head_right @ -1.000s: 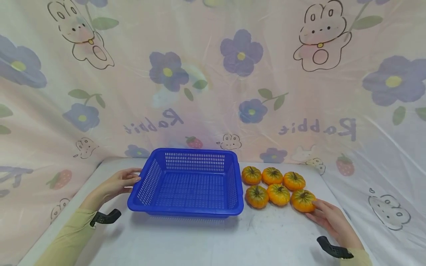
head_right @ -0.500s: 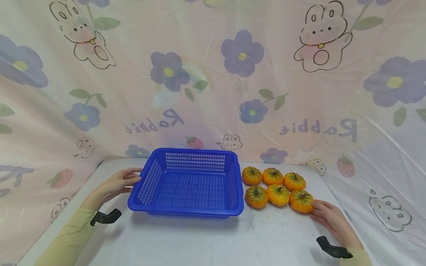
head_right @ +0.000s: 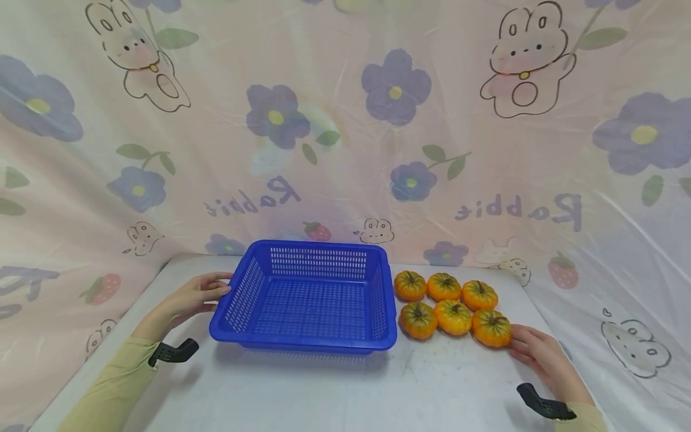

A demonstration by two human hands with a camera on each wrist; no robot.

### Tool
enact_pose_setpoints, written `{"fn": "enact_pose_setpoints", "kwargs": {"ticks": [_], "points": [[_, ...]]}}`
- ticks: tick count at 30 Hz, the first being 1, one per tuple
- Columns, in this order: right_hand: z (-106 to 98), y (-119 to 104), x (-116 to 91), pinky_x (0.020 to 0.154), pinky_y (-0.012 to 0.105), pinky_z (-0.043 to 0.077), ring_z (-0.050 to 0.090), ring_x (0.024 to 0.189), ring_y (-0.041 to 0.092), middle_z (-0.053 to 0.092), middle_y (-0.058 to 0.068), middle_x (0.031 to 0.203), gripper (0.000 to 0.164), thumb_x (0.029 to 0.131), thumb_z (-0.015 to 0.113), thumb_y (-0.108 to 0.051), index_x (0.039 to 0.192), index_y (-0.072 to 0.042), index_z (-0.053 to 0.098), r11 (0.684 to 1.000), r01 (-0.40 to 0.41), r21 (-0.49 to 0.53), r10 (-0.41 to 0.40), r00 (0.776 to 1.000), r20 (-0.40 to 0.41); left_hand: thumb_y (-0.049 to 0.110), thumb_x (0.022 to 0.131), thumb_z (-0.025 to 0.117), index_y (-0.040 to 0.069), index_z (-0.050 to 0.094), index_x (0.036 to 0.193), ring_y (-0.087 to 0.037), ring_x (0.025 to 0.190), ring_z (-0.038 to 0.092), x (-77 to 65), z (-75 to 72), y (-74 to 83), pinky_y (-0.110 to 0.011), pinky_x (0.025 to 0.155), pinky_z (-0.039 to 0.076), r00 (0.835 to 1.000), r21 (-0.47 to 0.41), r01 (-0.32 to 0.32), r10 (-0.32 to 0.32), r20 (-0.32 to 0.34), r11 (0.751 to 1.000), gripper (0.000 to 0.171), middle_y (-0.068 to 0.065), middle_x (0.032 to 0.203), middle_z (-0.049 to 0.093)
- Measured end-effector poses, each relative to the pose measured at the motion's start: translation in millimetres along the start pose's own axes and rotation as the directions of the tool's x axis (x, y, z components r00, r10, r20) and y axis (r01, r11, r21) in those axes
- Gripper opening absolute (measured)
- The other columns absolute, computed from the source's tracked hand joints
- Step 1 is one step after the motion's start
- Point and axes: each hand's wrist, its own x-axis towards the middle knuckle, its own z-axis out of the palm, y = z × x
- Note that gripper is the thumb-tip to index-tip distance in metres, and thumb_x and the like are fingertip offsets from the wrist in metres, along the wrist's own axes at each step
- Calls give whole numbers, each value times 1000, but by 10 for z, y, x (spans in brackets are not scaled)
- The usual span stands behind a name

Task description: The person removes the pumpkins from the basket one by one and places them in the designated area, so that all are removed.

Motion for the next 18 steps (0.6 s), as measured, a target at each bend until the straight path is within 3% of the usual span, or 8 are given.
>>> {"fn": "enact_pose_setpoints", "kwargs": {"ticks": [2,5,8,14,18], "points": [[-20,-7,-18,87,35,51,57,98,18,4,37,148,84,100,39,-47,146,13,1,998,7,-60,-6,1000,10,21,98,57,-2,33,143,-24,95,61,2,-1,-5,-37,82,53,1000,3,0,0,-4,1000,56,-15,109,61],[-64,-17,-31,88,35,51,58,101,20,5,38,148,86,100,37,-50,146,14,3,995,20,-98,-18,1000,24,21,98,57,-2,33,143,-25,95,61,-1,-8,-8,-37,82,53,1000,8,-10,10,-6,1000,56,-16,109,60],[-116,-32,-41,87,33,52,58,97,11,8,37,148,82,101,33,-50,146,13,5,992,32,-121,-29,999,30,21,98,57,-2,34,142,-24,95,61,-8,-11,-9,-37,81,53,1000,7,-13,13,-11,1000,55,-15,108,61],[-200,-62,-76,86,33,52,60,97,12,35,37,137,77,103,29,-45,145,16,7,981,83,-175,-76,996,46,20,98,56,-2,35,142,-25,95,61,-26,-16,-15,-37,81,54,1000,3,-7,7,-13,1000,54,-15,108,61],[-227,-109,-110,83,31,53,62,93,9,51,24,125,77,103,31,-44,144,17,8,979,114,-169,-109,993,40,18,99,55,-2,36,142,-26,96,61,-42,-27,-16,-38,82,53,1000,2,-4,4,-11,1000,51,-15,109,61]]}}
